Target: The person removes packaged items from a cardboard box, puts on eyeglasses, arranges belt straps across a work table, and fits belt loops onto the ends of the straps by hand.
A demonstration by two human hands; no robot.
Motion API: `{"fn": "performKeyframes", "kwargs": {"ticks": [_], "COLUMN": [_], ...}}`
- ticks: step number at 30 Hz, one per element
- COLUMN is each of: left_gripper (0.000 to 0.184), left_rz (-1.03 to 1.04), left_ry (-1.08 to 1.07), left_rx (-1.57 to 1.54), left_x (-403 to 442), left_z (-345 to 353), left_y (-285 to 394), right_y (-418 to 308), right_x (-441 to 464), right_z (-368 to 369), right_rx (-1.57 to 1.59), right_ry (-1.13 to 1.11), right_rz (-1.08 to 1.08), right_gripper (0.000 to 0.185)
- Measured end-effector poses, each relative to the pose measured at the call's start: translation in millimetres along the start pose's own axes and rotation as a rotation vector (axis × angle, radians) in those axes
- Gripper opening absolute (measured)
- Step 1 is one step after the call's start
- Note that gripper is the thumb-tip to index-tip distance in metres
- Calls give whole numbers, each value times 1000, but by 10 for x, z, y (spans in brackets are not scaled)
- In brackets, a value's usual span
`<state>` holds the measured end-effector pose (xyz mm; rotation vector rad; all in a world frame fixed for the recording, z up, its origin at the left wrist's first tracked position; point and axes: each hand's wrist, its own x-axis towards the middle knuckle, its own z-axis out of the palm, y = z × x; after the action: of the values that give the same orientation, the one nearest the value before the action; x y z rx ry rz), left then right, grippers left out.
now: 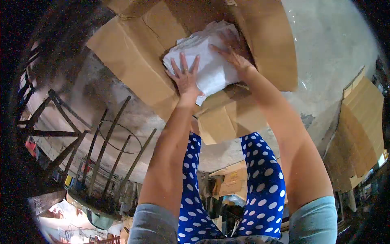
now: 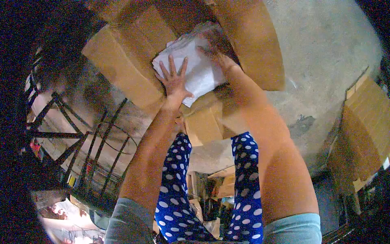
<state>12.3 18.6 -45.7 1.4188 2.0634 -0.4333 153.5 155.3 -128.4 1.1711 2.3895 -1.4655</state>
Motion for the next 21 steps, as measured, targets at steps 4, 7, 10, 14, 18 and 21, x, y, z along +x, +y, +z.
{"fn": "performKeyframes", "kwargs": {"ticks": [4,7,10,14,18,21], "left_gripper": [148,150,146,142,134,132], "left_rz": [-95,-76,-63,-38,16,20], "left_ry": [-172,-93,-110,-95,-113,58], "left_rx": [169,137,84,51,20,-137], "left_x": [175,213,288,300,-26,-479], "left_z": [195,361,449,395,-67,-472], "left_y": [-36,-66,-121,-132,-99,-28], "right_y": [-196,-281,535,279,-609,-901], "right_x": [-153,-5,223,119,-376,-636], "right_z": [-276,-249,312,143,-190,-286], "right_rx": [-681,-904,-704,-648,-923,-849], "right_ry": [-7,-263,432,342,-29,106], "right_rz": [-264,-39,-485,-444,-250,-326], "right_gripper": [90,99,111,108,86,76]}}
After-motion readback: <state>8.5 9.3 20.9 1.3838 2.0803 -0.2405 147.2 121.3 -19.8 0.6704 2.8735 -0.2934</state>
